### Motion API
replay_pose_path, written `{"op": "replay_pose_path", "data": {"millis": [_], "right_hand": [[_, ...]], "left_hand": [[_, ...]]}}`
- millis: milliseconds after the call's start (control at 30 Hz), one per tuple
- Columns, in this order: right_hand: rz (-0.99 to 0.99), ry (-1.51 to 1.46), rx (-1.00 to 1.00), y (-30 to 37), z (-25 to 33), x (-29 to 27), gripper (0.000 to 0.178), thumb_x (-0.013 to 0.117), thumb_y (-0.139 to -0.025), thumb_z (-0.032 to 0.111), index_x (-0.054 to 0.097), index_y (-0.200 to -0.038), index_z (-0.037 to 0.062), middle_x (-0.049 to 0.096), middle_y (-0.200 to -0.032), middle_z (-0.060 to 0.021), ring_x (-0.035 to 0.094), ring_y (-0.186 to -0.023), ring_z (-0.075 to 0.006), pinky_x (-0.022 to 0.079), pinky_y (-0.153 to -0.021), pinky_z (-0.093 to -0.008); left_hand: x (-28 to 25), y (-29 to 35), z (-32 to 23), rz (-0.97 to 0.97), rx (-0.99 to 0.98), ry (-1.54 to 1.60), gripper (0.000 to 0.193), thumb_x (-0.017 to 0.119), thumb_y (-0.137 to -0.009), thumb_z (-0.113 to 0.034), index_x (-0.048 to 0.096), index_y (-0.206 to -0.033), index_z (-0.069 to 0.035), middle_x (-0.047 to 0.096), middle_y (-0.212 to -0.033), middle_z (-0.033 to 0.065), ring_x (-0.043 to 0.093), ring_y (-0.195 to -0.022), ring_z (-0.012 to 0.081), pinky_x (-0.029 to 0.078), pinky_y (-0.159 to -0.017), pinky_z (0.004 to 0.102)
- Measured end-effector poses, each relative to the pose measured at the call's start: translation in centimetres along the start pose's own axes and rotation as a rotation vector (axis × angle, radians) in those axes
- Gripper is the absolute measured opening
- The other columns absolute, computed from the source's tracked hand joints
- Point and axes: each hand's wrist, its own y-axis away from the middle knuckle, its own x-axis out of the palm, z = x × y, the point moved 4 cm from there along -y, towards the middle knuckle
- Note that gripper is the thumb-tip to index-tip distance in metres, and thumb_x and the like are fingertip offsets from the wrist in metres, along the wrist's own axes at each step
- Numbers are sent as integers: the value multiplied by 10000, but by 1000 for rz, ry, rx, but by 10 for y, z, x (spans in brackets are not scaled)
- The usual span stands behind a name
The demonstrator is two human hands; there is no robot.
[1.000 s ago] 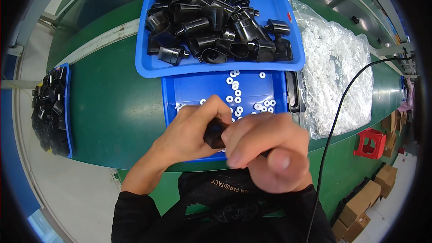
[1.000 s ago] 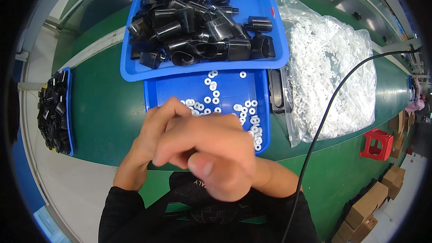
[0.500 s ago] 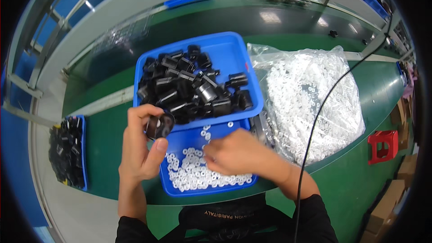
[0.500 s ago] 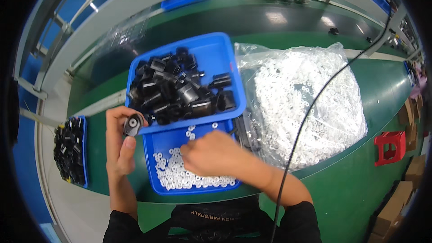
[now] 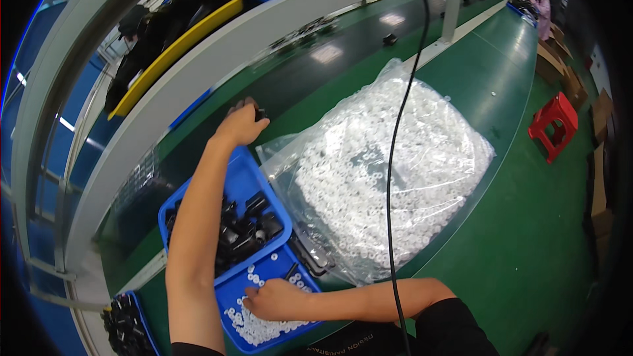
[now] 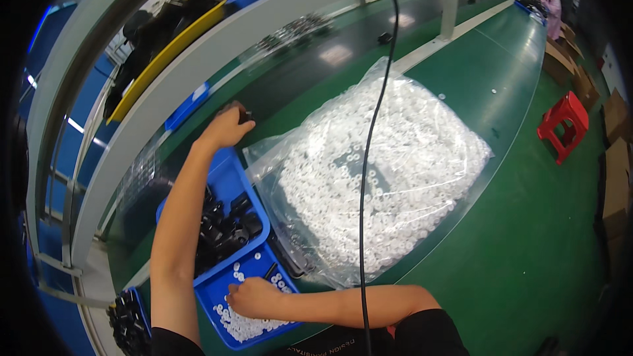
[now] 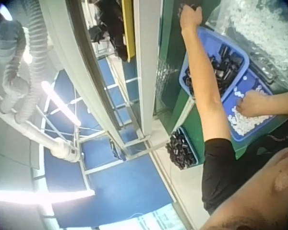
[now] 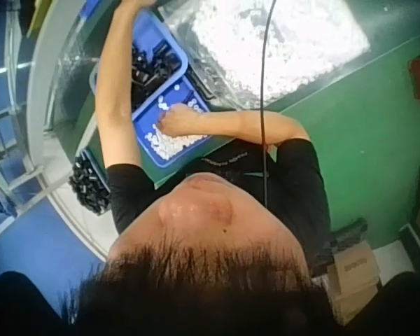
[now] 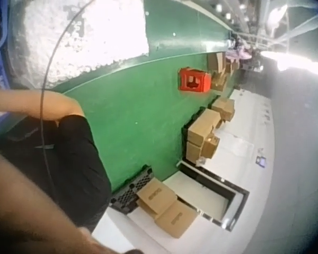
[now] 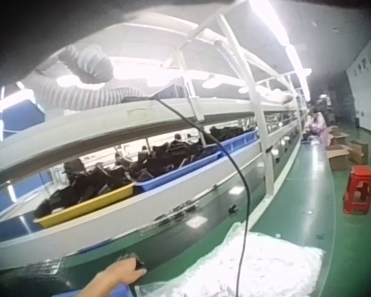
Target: The person assembles small white plastic pins into black plastic housings by hand at a factory workbench.
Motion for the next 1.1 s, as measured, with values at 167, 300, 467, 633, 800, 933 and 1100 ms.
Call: {"op": "replay_pose_path", "data": {"millis": [167,300,467,633,800,933,1100], "right_hand": [[-14,-56,5,-2,2,10,234,536,-873,164,618,-874,-56,617,-715,-164,624,-504,-297,486,-415,-419],[100,-243,11,-10,5,6,254,523,-903,175,598,-896,-68,613,-687,-161,612,-485,-311,484,-418,-440],[-80,-101,-153,-7,10,-18,170,567,-834,170,619,-801,12,584,-668,-116,617,-504,-264,487,-431,-385],[-158,0,-196,-4,3,-20,63,587,-752,133,581,-744,71,550,-677,-35,601,-486,-180,432,-383,-311],[-123,42,-202,-7,5,-21,81,591,-747,142,574,-729,65,544,-666,-38,598,-484,-171,421,-378,-298],[-58,75,-253,-10,13,-20,97,600,-727,148,567,-710,58,540,-687,-42,582,-475,-159,423,-387,-289],[38,52,-226,-9,10,-30,96,601,-728,123,586,-767,36,522,-807,-69,582,-509,-151,439,-403,-288]], "left_hand": [[50,-41,-9,174,-99,-113,612,669,-818,-354,495,-1232,61,560,-1226,297,549,-1144,431,443,-993,436],[70,-47,11,264,-61,-3,663,671,-816,-386,477,-1258,69,536,-1258,308,508,-1196,445,425,-1017,448],[22,-9,-24,51,60,-60,550,649,-843,-401,514,-1212,-16,562,-1159,260,544,-1120,412,469,-939,455],[-44,82,-45,109,134,-63,288,629,-849,-299,625,-933,-24,639,-945,185,625,-903,367,501,-781,458],[-21,153,-34,270,98,83,379,691,-809,-304,621,-1012,8,654,-1014,207,615,-989,374,488,-844,447],[-4,158,-25,245,182,123,433,742,-772,-262,611,-1077,15,649,-1049,213,595,-1047,383,467,-901,435],[-47,195,-26,-18,217,317,451,733,-733,-128,607,-1147,3,624,-1101,167,614,-980,295,500,-821,359]]}}
